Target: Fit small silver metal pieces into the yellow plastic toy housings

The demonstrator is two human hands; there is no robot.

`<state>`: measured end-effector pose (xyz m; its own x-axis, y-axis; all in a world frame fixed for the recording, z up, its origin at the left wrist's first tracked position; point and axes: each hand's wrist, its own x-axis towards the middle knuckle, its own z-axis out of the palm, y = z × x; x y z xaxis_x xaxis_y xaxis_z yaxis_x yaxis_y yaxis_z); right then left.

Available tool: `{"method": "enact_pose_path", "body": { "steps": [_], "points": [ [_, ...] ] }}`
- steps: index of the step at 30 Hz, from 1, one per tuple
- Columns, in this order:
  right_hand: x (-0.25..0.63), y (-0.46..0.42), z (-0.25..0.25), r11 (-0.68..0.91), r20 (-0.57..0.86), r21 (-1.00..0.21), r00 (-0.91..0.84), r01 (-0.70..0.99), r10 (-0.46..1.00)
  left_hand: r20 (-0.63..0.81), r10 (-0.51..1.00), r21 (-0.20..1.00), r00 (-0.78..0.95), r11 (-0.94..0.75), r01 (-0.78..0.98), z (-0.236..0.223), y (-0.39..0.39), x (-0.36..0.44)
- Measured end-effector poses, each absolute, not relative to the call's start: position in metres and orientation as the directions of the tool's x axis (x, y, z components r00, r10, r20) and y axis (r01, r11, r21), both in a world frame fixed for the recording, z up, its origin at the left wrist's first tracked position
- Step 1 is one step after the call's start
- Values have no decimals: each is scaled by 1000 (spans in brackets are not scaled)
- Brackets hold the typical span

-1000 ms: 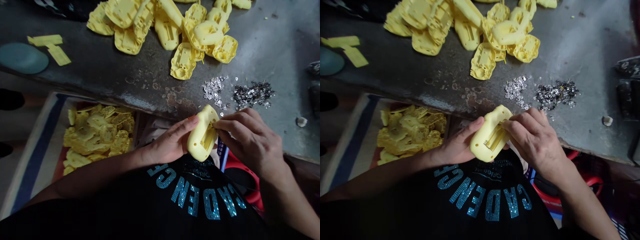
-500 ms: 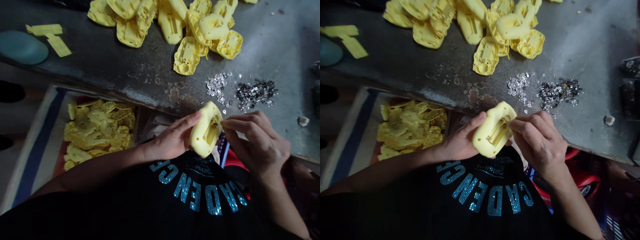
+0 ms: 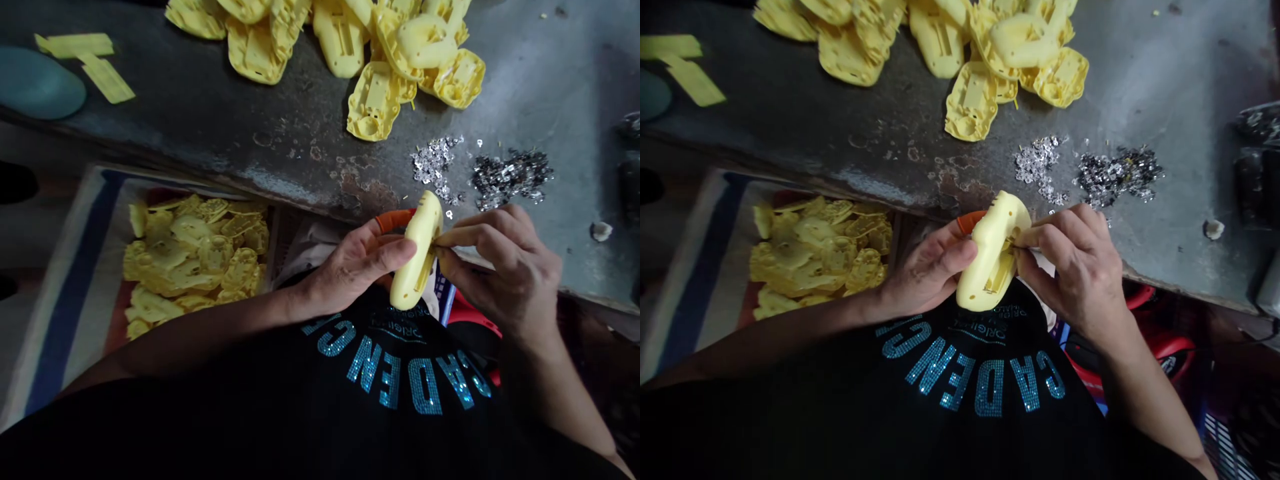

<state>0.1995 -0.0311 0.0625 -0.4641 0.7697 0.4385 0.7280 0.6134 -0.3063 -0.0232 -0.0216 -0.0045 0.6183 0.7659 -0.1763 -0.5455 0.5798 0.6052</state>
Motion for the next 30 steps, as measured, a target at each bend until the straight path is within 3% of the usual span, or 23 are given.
{"method": "enact_pose_path", "body": {
  "steps": [4, 11, 14, 26, 30],
  "points": [
    [199, -26, 64, 638, 395, -253, -525, 727, 754, -200, 756, 612, 623, 593, -523, -6, -23, -24],
    [208, -15, 83, 518, 215, -561, -490, 646, 845, -201, 714, 591, 671, 634, -498, -1, -20, -23],
    [213, -8, 86, 473, 150, -625, -499, 621, 853, -201, 699, 586, 686, 647, -487, -2, -20, -23],
    [204, -7, 81, 398, 74, -618, -454, 678, 888, -256, 731, 604, 633, 632, -485, -8, -22, -22],
    [205, -13, 75, 431, 198, -634, -403, 643, 893, -258, 684, 562, 682, 681, -470, -5, -21, -23]
  ]
}}
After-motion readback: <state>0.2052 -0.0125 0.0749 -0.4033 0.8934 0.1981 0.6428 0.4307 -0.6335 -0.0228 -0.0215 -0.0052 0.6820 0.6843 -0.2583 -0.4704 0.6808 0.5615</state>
